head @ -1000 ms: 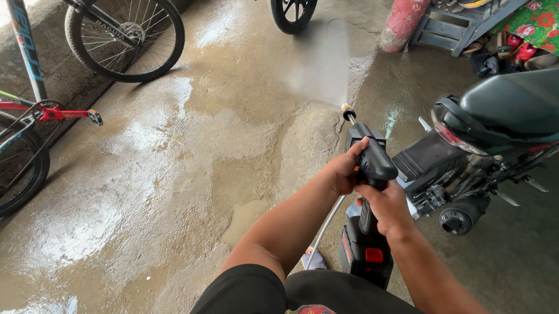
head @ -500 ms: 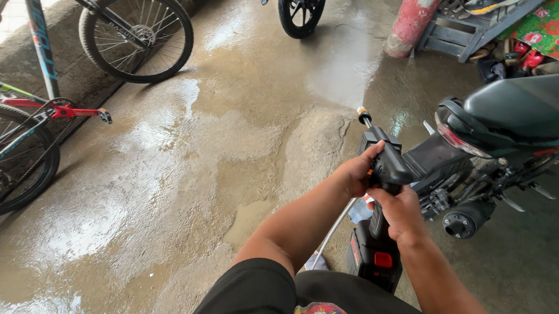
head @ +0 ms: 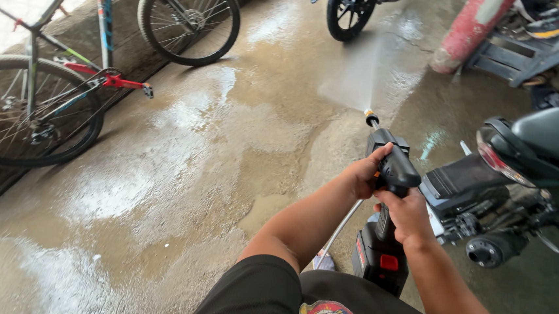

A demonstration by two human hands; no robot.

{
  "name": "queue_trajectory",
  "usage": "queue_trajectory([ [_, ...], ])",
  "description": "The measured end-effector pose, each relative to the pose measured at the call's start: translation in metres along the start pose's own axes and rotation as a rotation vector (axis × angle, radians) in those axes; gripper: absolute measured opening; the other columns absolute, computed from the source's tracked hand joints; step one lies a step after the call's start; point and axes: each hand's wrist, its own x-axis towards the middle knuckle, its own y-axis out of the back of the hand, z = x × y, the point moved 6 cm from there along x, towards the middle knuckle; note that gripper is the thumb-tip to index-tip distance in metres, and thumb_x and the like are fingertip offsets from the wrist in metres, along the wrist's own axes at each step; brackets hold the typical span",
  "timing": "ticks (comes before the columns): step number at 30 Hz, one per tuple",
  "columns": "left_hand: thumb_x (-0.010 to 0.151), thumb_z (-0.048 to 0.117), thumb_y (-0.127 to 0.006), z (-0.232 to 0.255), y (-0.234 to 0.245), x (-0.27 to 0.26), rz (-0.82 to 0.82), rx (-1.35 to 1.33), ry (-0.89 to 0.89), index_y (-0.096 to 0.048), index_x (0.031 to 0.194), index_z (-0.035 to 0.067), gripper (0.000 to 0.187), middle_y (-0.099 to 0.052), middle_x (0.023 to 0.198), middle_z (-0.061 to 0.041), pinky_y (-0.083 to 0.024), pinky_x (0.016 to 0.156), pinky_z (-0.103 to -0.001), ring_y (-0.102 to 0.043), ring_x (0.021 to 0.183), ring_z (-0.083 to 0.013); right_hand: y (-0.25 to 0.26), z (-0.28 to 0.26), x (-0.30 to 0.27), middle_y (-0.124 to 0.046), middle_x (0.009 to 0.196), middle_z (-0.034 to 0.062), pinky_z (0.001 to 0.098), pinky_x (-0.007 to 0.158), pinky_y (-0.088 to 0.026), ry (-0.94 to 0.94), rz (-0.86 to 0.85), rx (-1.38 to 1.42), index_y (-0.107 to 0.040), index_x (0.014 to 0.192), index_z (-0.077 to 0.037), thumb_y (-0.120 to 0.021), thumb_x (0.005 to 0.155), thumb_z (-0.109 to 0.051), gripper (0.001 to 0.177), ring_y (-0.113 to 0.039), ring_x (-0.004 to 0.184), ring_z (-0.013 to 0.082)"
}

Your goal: The person holds a cordless pressure washer with both hands and sprays water across a concrete floor, moving between parked motorcycles and bicycles.

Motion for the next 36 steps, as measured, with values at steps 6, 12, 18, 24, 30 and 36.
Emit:
queue_trajectory([
  [6,0.064,0.061,-0.060,0.014,0.034,-0.013,0.045,-0.059,-0.058,-0.055,0.099,0.008,0.064,-0.055,0.098,-0.011,-0.042,0.080,-0.035,-0.053,0.088,-0.0237,-0.025,0.013,0.008,-0.057,0.071,0.0081,0.0282,0.041,-0.040,-0.089,-0.048,-0.090,-0.056,0.087,0.001,-0.062,0.065,0.001,0.024,-0.051,0.049,0.0171],
  [12,0.064,0.059,-0.061,0.031,0.070,-0.036,0.140,-0.166,-0.159,-0.052,0.105,0.005,0.069,-0.055,0.099,-0.013,-0.043,0.084,-0.037,-0.054,0.091,-0.0249,-0.060,0.014,0.014,-0.057,0.070,0.0067,0.0268,0.043,-0.044,-0.061,-0.187,-0.081,-0.055,0.086,0.001,-0.062,0.063,0.001,0.024,-0.053,0.050,0.0148],
  [18,0.064,0.057,-0.061,0.047,0.091,-0.071,0.165,-0.243,-0.259,-0.049,0.110,0.004,0.072,-0.054,0.102,-0.017,-0.042,0.086,-0.040,-0.053,0.093,-0.0274,-0.097,0.001,0.006,-0.057,0.070,0.0063,0.0265,0.045,-0.043,-0.049,-0.349,-0.114,-0.056,0.088,0.001,-0.061,0.063,0.001,0.026,-0.053,0.052,0.0147],
  [24,0.066,0.057,-0.061,0.051,0.096,-0.090,0.207,-0.256,-0.291,-0.047,0.114,0.002,0.074,-0.051,0.107,-0.018,-0.041,0.086,-0.040,-0.052,0.096,-0.0272,-0.108,-0.005,-0.004,-0.053,0.070,0.0068,0.0268,0.046,-0.041,-0.137,-0.378,-0.169,-0.052,0.091,0.002,-0.060,0.065,0.000,0.028,-0.051,0.053,0.0157],
  [30,0.066,0.058,-0.057,0.046,0.082,-0.079,0.117,-0.203,-0.263,-0.051,0.107,0.004,0.069,-0.055,0.102,-0.016,-0.042,0.084,-0.041,-0.055,0.091,-0.0276,-0.097,-0.004,-0.003,-0.056,0.069,0.0058,0.0259,0.044,-0.040,-0.050,-0.306,-0.073,-0.054,0.090,0.001,-0.060,0.063,0.002,0.028,-0.050,0.050,0.0136],
  [36,0.067,0.061,-0.056,0.024,0.051,-0.055,-0.022,-0.151,-0.101,-0.056,0.100,0.007,0.064,-0.059,0.096,-0.014,-0.043,0.085,-0.037,-0.056,0.089,-0.0263,-0.057,0.009,-0.003,-0.056,0.066,0.0062,0.0261,0.043,-0.039,-0.041,-0.184,-0.049,-0.057,0.085,0.004,-0.061,0.064,0.002,0.022,-0.051,0.049,0.0138],
])
